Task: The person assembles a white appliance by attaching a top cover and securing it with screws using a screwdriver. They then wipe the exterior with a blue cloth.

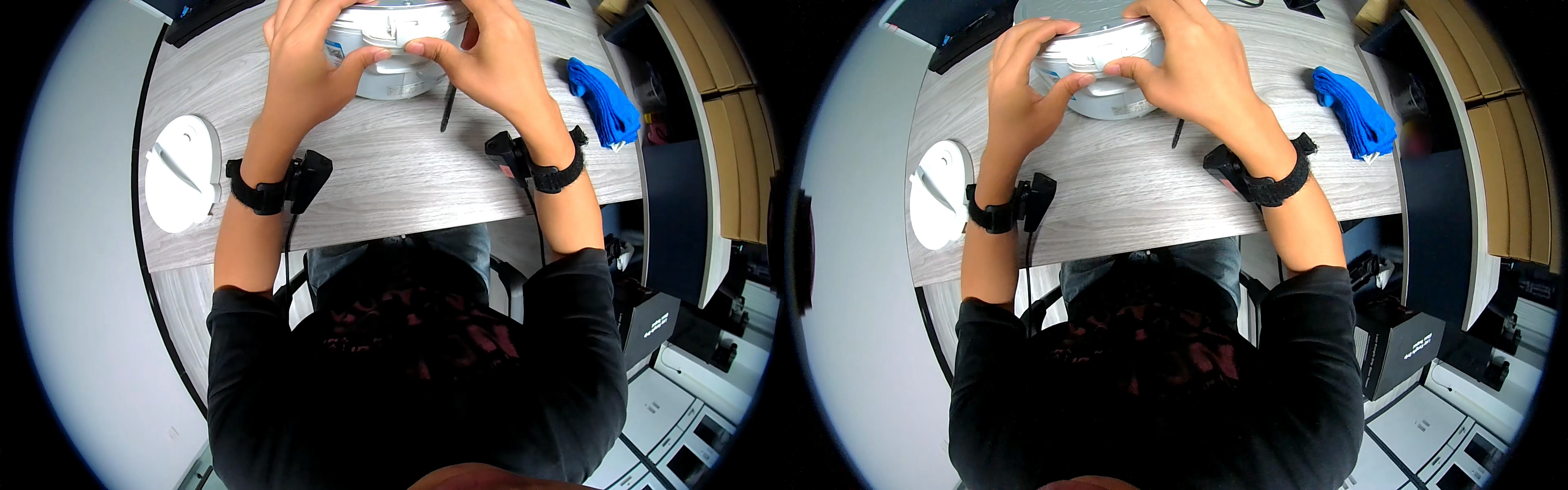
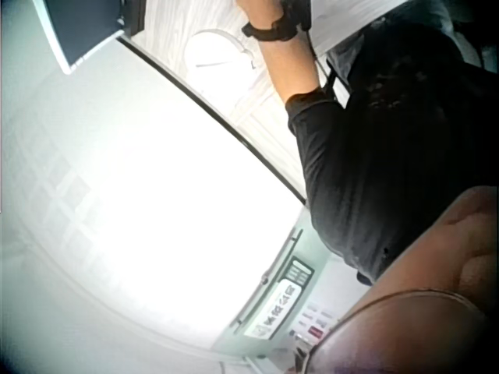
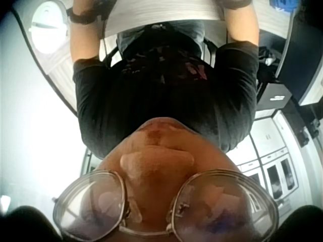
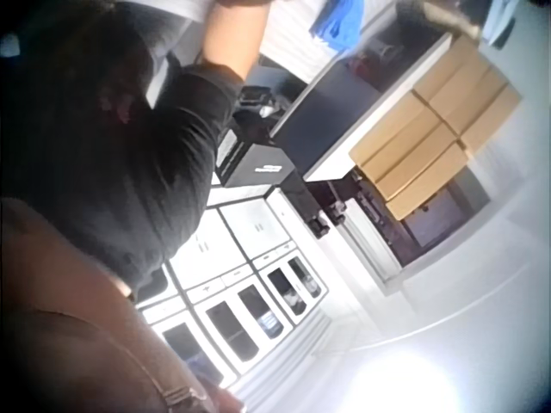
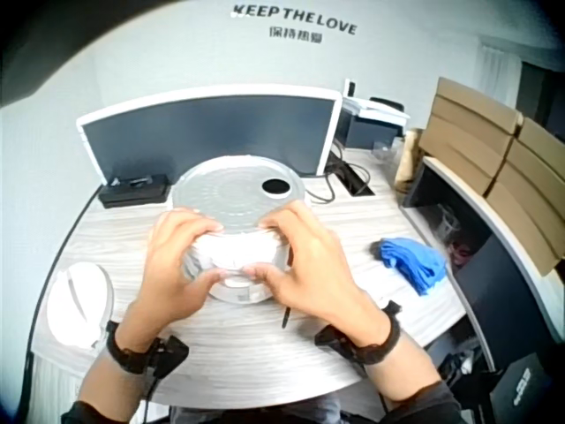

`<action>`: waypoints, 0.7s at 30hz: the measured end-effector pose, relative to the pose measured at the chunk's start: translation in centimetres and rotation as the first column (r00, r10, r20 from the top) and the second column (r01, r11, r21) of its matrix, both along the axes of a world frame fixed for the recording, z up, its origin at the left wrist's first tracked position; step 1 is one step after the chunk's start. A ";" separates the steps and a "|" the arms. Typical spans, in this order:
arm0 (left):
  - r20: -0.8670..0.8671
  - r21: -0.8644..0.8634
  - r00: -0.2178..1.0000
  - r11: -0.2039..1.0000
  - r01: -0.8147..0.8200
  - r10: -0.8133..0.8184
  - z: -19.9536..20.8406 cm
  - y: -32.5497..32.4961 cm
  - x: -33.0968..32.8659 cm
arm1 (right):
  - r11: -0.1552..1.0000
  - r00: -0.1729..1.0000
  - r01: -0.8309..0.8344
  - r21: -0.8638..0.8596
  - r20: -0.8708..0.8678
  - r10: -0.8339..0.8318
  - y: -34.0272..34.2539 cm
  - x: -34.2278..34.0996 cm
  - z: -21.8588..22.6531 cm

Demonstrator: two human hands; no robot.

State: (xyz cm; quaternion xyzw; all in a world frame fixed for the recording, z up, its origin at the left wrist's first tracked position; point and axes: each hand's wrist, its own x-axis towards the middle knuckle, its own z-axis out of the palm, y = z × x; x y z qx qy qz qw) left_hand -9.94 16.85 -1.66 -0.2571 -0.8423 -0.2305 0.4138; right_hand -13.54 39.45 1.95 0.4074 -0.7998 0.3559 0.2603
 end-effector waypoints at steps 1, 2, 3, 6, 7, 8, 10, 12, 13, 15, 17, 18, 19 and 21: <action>0.004 0.002 1.000 1.000 -0.004 0.004 0.0 -0.1 0.0 | 1.000 1.000 0.000 0.003 0.000 0.000 -0.1 0.0 0.0; 0.006 0.006 1.000 1.000 -0.013 0.013 0.0 -0.1 0.1 | 0.999 0.994 0.014 0.031 0.111 -0.017 -0.2 0.1 0.4; 0.007 0.011 1.000 1.000 -0.023 0.023 0.0 -0.2 0.3 | 0.998 0.975 0.022 0.060 0.220 -0.035 -0.3 0.3 0.9; -0.026 -0.019 1.000 1.000 0.004 -0.004 0.0 -0.3 0.0 | 0.998 0.998 0.055 0.023 0.039 -0.056 -0.3 -0.5 -1.2; -0.015 -0.005 1.000 1.000 -0.012 0.012 -0.1 -0.1 0.1 | 0.999 0.993 0.045 -0.019 -0.106 -0.047 -0.4 -1.1 -2.1; -0.002 0.007 0.999 0.999 -0.036 0.036 -0.3 0.3 0.3 | 1.000 1.000 0.021 -0.009 -0.005 -0.021 -0.1 -1.0 -1.8; 0.027 0.005 0.997 0.998 -0.069 0.068 -0.1 0.7 0.8 | 1.000 0.997 -0.017 -0.007 0.072 0.017 0.4 -1.1 -1.6; 0.062 -0.005 0.994 0.996 -0.087 0.087 -0.3 0.6 2.0 | 1.000 0.989 0.014 0.013 0.149 -0.016 0.6 0.1 -0.7; 0.065 0.020 0.995 0.996 -0.083 0.081 -0.1 -0.1 2.9 | 1.000 0.996 0.007 -0.007 0.089 -0.007 0.4 0.6 -0.6; 0.084 0.084 0.996 0.995 -0.050 0.043 -0.2 -1.1 4.4 | 0.998 0.999 -0.038 -0.046 0.013 0.039 -0.6 2.0 -0.2; 0.149 0.069 0.983 0.991 -0.115 0.104 -0.9 -4.4 6.8 | 0.976 0.979 -0.194 -0.099 0.039 0.198 -2.8 2.9 -0.4; 0.181 0.060 0.975 0.988 -0.141 0.128 -1.2 -6.2 8.1 | 0.960 0.955 -0.264 -0.093 0.116 0.274 -4.0 3.9 -0.6; 0.240 0.076 0.956 0.979 -0.189 0.166 -1.6 -8.1 9.6 | 0.936 0.920 -0.350 -0.036 0.174 0.351 -5.4 4.2 -1.0; 0.288 0.072 0.916 0.948 -0.310 0.277 -2.3 -12.1 13.0 | 0.879 0.839 -0.476 0.030 0.316 0.444 -8.5 4.7 -2.5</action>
